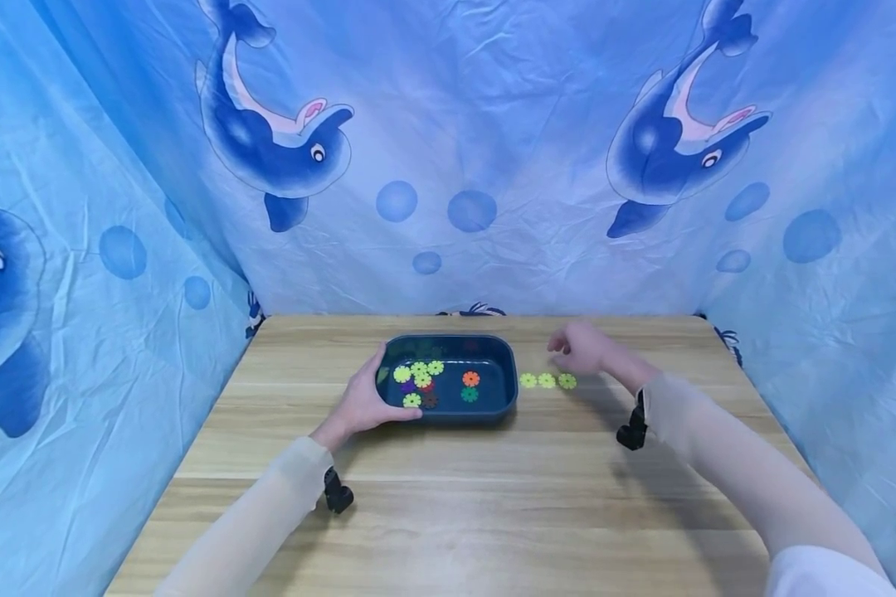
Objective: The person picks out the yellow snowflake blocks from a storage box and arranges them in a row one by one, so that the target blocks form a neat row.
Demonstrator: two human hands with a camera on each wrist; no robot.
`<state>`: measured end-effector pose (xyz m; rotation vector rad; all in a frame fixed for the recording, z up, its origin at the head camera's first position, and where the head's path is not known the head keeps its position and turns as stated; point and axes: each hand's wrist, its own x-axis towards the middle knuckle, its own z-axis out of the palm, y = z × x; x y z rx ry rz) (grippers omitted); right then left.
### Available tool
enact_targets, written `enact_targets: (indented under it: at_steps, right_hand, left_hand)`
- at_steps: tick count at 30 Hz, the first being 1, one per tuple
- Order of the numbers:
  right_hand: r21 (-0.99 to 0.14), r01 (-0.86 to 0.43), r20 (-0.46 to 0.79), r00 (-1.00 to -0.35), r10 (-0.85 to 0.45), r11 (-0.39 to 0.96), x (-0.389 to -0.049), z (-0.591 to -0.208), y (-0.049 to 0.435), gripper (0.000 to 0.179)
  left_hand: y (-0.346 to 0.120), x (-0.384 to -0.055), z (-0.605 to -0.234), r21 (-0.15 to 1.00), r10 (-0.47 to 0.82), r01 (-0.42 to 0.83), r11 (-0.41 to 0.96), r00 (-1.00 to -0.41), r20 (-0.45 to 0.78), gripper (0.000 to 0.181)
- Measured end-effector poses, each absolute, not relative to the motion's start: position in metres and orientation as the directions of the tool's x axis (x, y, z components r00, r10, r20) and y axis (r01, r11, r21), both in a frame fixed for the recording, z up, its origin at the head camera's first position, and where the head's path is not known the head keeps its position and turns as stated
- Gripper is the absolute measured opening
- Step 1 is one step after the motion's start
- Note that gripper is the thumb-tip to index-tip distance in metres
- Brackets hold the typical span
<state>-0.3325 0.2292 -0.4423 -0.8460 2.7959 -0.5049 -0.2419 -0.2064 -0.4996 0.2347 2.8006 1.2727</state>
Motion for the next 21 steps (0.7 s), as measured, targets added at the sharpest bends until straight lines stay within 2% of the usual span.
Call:
enact_targets:
  at_steps: [8, 12, 21]
  right_hand:
    - [-0.336, -0.527, -0.034, -0.821, -0.57, 0.78, -0.338, -0.425, 0.204, 0.025]
    - [-0.338, -0.516, -0.054, -0.824, -0.563, 0.787, -0.34, -0.417, 0.19, 0.025]
    - [-0.328, -0.552, -0.045, -0.801, -0.596, 0.767, -0.342, -0.401, 0.151, 0.022]
  left_hand:
    - [-0.207, -0.243, -0.503, 0.757, 0.163, 0.113, 0.643, -0.987, 0.009, 0.143]
    - [-0.207, -0.242, -0.504, 0.76, 0.16, 0.112, 0.641, -0.987, 0.01, 0.143]
    - [-0.207, -0.242, -0.503, 0.771, 0.155, 0.116, 0.626, -0.988, 0.023, 0.14]
